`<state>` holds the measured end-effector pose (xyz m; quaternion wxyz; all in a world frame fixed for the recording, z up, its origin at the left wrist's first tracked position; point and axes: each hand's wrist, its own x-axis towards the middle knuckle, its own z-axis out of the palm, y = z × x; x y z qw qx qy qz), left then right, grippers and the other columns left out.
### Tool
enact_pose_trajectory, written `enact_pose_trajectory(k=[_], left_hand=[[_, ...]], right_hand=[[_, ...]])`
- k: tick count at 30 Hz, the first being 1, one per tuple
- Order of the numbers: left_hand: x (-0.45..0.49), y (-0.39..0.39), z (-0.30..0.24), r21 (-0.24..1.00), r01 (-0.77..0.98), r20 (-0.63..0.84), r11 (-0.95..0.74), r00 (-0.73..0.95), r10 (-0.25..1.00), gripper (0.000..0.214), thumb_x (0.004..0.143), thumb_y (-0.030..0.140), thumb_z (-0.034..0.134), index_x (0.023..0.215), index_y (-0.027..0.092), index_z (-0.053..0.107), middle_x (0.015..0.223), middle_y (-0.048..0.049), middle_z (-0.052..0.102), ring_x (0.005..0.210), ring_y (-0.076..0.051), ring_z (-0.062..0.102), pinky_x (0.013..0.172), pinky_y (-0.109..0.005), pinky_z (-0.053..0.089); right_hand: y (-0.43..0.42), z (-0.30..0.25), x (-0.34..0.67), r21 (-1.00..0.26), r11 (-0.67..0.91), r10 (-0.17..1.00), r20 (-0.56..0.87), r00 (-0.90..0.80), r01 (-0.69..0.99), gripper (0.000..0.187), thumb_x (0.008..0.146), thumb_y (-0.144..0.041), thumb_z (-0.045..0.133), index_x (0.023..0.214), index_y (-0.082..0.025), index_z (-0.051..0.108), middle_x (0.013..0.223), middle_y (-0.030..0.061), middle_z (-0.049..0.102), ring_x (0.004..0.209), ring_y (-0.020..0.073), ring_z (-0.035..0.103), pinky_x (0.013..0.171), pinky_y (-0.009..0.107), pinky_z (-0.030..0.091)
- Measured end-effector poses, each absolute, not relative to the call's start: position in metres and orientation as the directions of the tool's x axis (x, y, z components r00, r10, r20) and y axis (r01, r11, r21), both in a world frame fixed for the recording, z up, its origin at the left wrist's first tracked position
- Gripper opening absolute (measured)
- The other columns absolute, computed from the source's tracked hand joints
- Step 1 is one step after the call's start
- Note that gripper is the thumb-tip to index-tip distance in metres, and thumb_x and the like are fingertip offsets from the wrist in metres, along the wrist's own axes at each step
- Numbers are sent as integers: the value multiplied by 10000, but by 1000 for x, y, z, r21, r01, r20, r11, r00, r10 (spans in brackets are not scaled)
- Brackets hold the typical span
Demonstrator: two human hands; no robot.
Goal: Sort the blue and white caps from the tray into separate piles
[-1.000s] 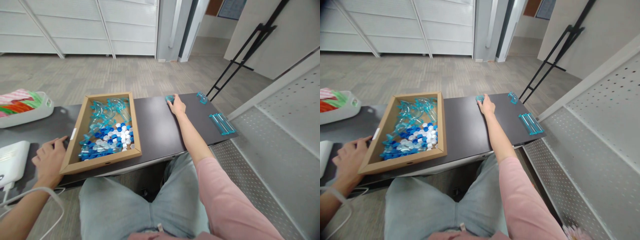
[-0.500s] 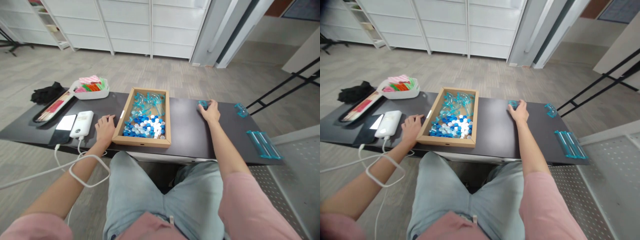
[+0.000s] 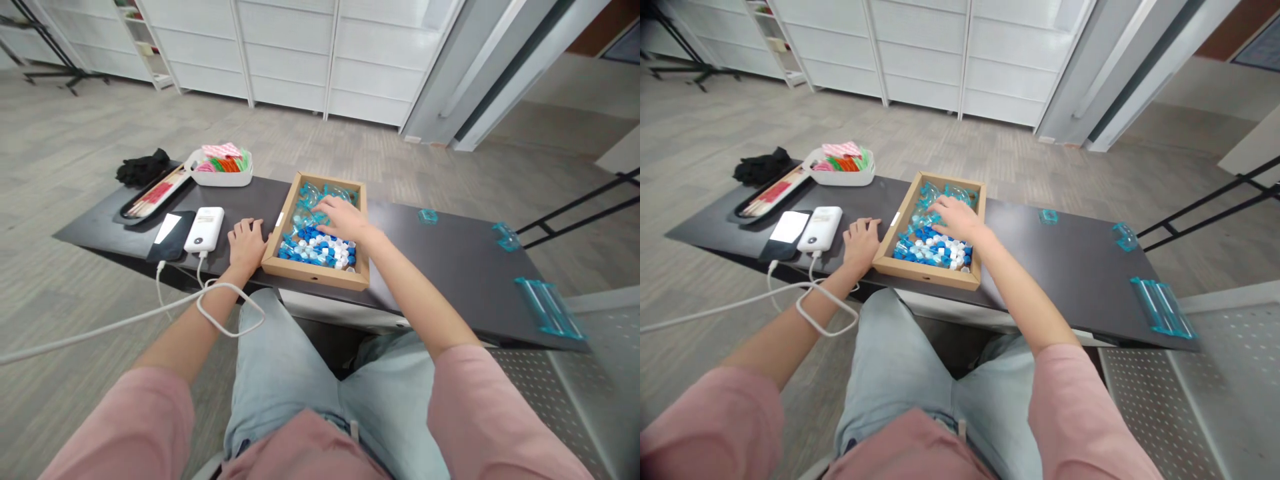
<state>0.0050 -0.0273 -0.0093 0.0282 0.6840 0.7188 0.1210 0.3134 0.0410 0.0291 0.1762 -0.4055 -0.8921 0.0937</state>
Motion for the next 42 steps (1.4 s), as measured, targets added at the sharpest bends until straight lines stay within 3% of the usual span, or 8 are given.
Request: enact_pose_trajectory(k=[3, 6, 10, 15, 23, 30, 34, 42], left_hand=[[6, -28, -8, 228, 973, 111, 36, -63, 992, 647, 1111, 340, 500, 1702, 130, 658, 1751, -304, 583, 1617, -477, 512, 1299, -613, 425], [6, -28, -8, 236, 971, 105, 34, -61, 993, 650, 1122, 363, 495, 1706, 122, 649, 1759, -303, 573, 1623, -477, 501, 1307, -611, 414], [6, -27, -9, 232, 972, 111, 22, -49, 993, 659, 1121, 378, 490, 1705, 115, 646, 1765, -301, 573, 1617, -488, 497, 1300, -620, 420], [5, -27, -11, 223, 975, 128, 16, -46, 991, 647, 1123, 378, 482, 1688, 113, 656, 1749, -307, 582, 1611, -480, 510, 1294, -613, 431], [6, -26, -12, 217, 976, 129, 23, -52, 990, 648, 1124, 388, 515, 1690, 106, 653, 1749, -303, 586, 1605, -490, 514, 1295, -623, 439], [7, -26, -13, 201, 979, 147, 22, -52, 988, 640, 1113, 379, 514, 1682, 125, 663, 1736, -297, 595, 1592, -488, 527, 1283, -620, 450], [6, -26, -14, 207, 978, 149, 18, -50, 988, 638, 1115, 371, 505, 1679, 117, 663, 1728, -311, 599, 1589, -494, 530, 1278, -633, 447], [6, -26, -13, 201, 979, 153, 22, -53, 987, 636, 1112, 361, 506, 1678, 122, 667, 1726, -311, 603, 1580, -492, 541, 1273, -632, 456]], right_hand=[[49, 27, 278, -217, 615, 788, 138, -599, 759, 305, 1033, -252, 889, 1331, -247, 822, 1426, 154, 780, 1372, 409, 696, 1187, 546, 530], [50, 26, 274, -207, 605, 796, 140, -589, 769, 166, 1067, -259, 872, 1225, -240, 823, 1345, 148, 805, 1336, 394, 710, 1162, 519, 508], [48, 27, 287, -352, 600, 798, 197, -570, 718, 79, 1095, -321, 816, 1129, -252, 801, 1280, 124, 814, 1258, 371, 733, 1135, 501, 522], [51, 17, 301, -581, 550, 822, 252, -510, 600, 133, 1094, -390, 731, 1064, -261, 741, 1206, 97, 790, 1058, 292, 712, 1046, 460, 591], [49, 2, 308, -754, 496, 863, 372, -343, 430, 295, 1095, -558, 777, 1057, -271, 719, 1395, 117, 747, 1212, 289, 683, 1058, 454, 615], [34, 5, 304, -916, 280, 939, 200, -278, 288, 360, 1088, -614, 796, 1064, -287, 649, 1027, -7, 692, 763, 171, 598, 701, 305, 546], [27, 13, 301, -956, 162, 968, 105, -228, 245, 366, 1088, -597, 800, 1024, -299, 597, 926, -44, 656, 698, 157, 605, 668, 284, 519], [16, 26, 297, -995, -99, 974, -100, -203, 16, 280, 1129, -464, 666, 972, -301, 501, 908, -55, 737, 601, 147, 606, 692, 303, 550]])
